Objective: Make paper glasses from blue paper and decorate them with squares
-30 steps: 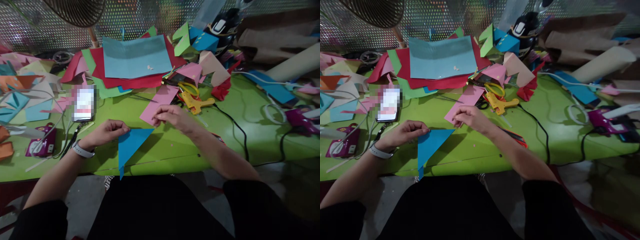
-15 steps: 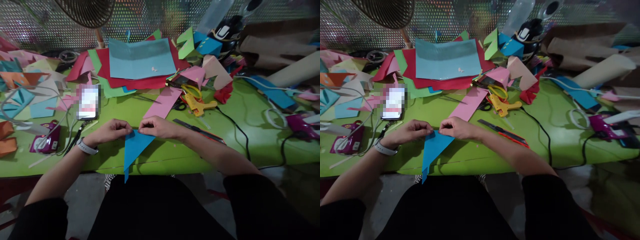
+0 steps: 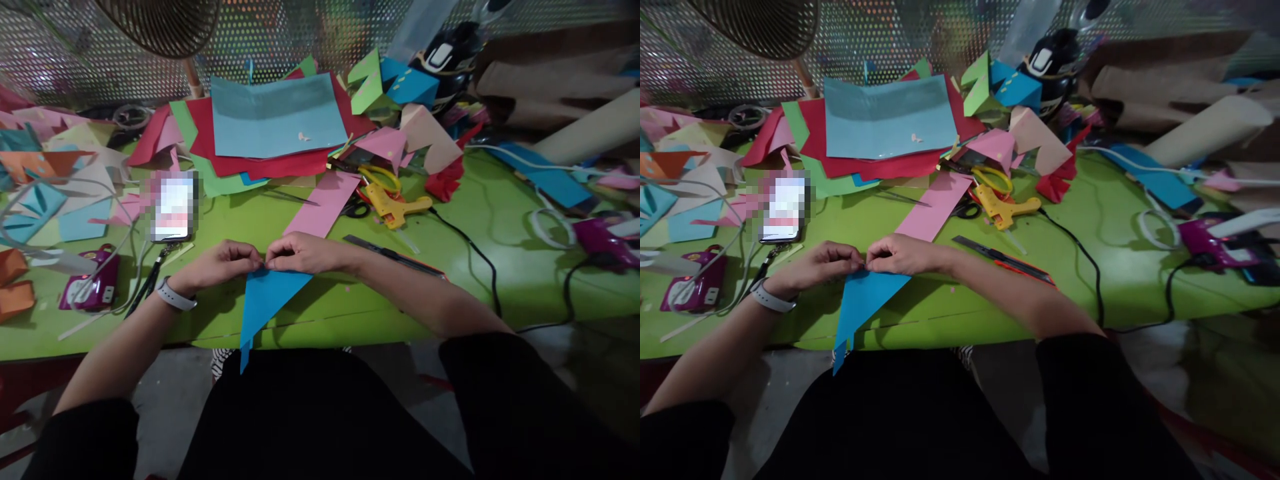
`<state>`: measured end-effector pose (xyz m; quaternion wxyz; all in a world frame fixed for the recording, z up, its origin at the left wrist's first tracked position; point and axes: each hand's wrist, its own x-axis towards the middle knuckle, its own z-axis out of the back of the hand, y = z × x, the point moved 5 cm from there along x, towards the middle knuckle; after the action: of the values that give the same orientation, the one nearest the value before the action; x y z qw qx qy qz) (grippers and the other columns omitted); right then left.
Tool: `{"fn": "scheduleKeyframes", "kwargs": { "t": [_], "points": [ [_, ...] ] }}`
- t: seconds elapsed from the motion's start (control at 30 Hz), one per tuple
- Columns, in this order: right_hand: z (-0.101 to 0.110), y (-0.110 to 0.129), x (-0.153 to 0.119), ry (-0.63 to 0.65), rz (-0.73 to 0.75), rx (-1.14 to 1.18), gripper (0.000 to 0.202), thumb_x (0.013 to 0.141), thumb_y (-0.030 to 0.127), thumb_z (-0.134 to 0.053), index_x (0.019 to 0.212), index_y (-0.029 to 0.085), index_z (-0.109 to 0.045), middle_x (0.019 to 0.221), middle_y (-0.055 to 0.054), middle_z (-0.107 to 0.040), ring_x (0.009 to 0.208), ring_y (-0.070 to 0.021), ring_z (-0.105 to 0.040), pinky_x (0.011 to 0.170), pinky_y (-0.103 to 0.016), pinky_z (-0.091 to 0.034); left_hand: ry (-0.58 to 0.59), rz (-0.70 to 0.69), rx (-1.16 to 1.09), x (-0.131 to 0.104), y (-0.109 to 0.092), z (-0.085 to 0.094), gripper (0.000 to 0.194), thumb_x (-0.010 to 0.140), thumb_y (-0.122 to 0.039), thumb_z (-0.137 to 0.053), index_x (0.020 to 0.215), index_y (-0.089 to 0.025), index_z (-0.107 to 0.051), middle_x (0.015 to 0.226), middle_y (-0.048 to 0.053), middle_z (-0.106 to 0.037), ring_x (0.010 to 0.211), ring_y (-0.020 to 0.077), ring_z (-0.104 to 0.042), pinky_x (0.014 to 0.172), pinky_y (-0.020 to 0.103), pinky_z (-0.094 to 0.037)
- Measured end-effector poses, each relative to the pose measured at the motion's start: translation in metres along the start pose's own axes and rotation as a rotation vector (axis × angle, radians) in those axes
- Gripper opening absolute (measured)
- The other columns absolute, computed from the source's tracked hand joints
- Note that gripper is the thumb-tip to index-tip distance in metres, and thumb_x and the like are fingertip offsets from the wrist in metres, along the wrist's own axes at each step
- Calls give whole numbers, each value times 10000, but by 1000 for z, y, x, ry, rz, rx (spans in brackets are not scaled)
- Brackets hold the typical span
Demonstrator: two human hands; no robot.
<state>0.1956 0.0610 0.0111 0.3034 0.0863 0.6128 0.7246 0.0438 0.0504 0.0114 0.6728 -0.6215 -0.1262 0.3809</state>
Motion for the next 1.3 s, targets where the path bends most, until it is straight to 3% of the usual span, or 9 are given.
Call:
{"fn": "scheduleKeyframes", "kwargs": {
  "t": [0.27, 0.43, 0.53, 0.67, 0.8, 0.93, 1.07, 1.17, 1.3],
  "points": [
    [25, -22, -41, -121, -130, 168, 208, 825, 374, -658, 791, 168, -664, 729, -8, -658, 659, -124, -585, 642, -275, -446, -171, 57, -65, -1, 1, 15, 210, 801, -379, -701, 793, -170, -714, 801, 32, -681, 748, 131, -569, 715, 254, -460],
    [42, -41, -73, -178, -183, 224, 222, 826, 375, -666, 805, 155, -655, 771, -58, -708, 641, -138, -636, 645, -301, -513, -208, 71, -121, 0, 5, 18, 191, 775, -362, -712, 772, -171, -708, 769, 22, -662, 712, 123, -552, 675, 250, -460],
    [47, -30, -77, -319, -85, 66, 225, 841, 339, -640, 958, 152, -680, 938, -97, -726, 792, -178, -674, 744, -335, -541, -257, 99, -191, 0, 11, 19, 177, 760, -336, -720, 780, -160, -710, 783, 30, -671, 693, 120, -556, 640, 244, -453],
    [28, -4, -63, -330, 140, -263, 584, 763, 322, -732, 1320, 190, -614, 1342, -146, -629, 1166, -273, -618, 985, -429, -494, -269, 186, -298, 0, 18, 15, 229, 762, -370, -753, 763, -146, -704, 674, 21, -641, 576, 108, -528, 533, 234, -412],
    [13, -11, -46, -332, 142, -230, 322, 872, 314, -580, 1124, 178, -726, 1102, -103, -749, 1026, -251, -685, 930, -402, -512, -240, 243, -458, 0, 22, 8, 407, 779, -553, -757, 793, -152, -690, 635, 17, -643, 534, 111, -547, 509, 231, -430],
    [14, -25, -42, -427, 68, -69, 266, 900, 340, -535, 886, 149, -719, 836, -81, -746, 776, -200, -690, 708, -316, -525, -177, 155, -682, 3, 22, 5, 691, 793, -832, -529, 819, -156, -674, 695, 65, -693, 633, 171, -653, 615, 292, -539],
    [12, -29, -44, -421, 8, 31, 298, 892, 424, -572, 844, 152, -682, 799, -75, -729, 708, -185, -675, 633, -291, -504, -219, 80, -717, 3, 21, 6, 463, 776, -586, -746, 969, -170, -691, 878, 66, -746, 793, 199, -707, 730, 324, -584],
    [13, -24, -47, -441, 22, -78, 248, 858, 382, -578, 819, 158, -678, 751, -45, -693, 696, -184, -627, 641, -296, -472, -322, 132, -708, 2, 22, 4, 292, 713, -333, -845, 916, -172, -710, 757, 6, -706, 654, 124, -649, 637, 231, -548],
    [12, -16, -52, -345, 74, -54, 247, 824, 402, -613, 889, 173, -682, 862, -50, -695, 829, -219, -610, 733, -327, -478, -385, 159, -628, 2, 21, 3, 234, 713, -331, -848, 805, -161, -716, 681, -19, -653, 557, 78, -552, 534, 187, -475]
  ]
}}
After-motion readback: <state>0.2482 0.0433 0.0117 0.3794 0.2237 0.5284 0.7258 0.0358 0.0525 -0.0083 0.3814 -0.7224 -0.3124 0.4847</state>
